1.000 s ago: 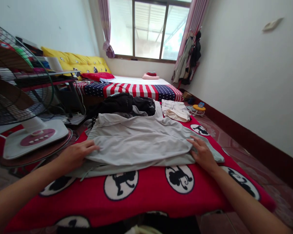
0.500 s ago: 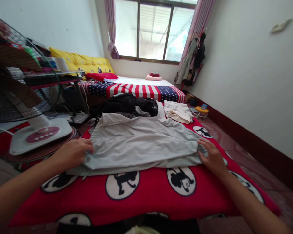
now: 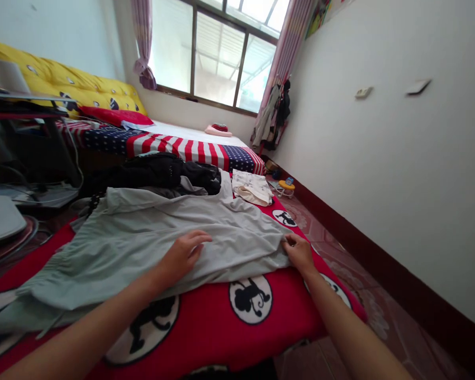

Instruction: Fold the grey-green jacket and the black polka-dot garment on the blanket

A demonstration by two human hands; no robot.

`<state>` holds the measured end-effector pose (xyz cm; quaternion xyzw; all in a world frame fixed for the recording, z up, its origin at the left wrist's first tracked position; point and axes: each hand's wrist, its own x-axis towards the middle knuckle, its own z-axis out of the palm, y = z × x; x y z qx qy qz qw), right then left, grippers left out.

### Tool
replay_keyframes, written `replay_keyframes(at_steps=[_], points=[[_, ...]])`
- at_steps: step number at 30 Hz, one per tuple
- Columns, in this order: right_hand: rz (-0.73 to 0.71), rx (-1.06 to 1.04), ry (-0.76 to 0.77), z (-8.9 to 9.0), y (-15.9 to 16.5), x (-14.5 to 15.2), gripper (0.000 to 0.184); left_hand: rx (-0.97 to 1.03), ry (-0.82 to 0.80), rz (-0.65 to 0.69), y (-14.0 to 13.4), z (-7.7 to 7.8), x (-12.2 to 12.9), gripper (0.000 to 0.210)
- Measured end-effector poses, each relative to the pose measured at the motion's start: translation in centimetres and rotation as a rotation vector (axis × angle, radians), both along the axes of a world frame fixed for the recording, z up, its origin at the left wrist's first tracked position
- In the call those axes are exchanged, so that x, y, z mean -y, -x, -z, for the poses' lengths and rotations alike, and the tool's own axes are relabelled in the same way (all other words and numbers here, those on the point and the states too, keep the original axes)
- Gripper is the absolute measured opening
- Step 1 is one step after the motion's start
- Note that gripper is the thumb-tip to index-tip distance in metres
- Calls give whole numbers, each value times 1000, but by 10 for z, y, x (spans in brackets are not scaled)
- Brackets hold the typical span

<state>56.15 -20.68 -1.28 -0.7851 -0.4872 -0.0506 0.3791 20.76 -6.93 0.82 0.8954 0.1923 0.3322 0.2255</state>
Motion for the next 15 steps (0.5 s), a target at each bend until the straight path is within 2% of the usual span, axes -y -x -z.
replay_keyframes(at_steps=[3, 5, 10, 13, 15], points=[[83, -86, -49, 0, 0, 5, 26, 32, 46, 52, -33, 10, 5, 30], [163, -107, -26, 0, 1, 7, 26, -17, 42, 50, -43, 19, 6, 24], [325, -96, 94, 5, 1, 13, 18, -107, -35, -39, -42, 33, 10, 8], [349, -83, 129, 6, 1, 17, 17, -151, -102, -30, -41, 33, 13, 18], [329, -64, 109, 2, 2, 15, 23, -181, -142, -11, -41, 32, 15, 26]])
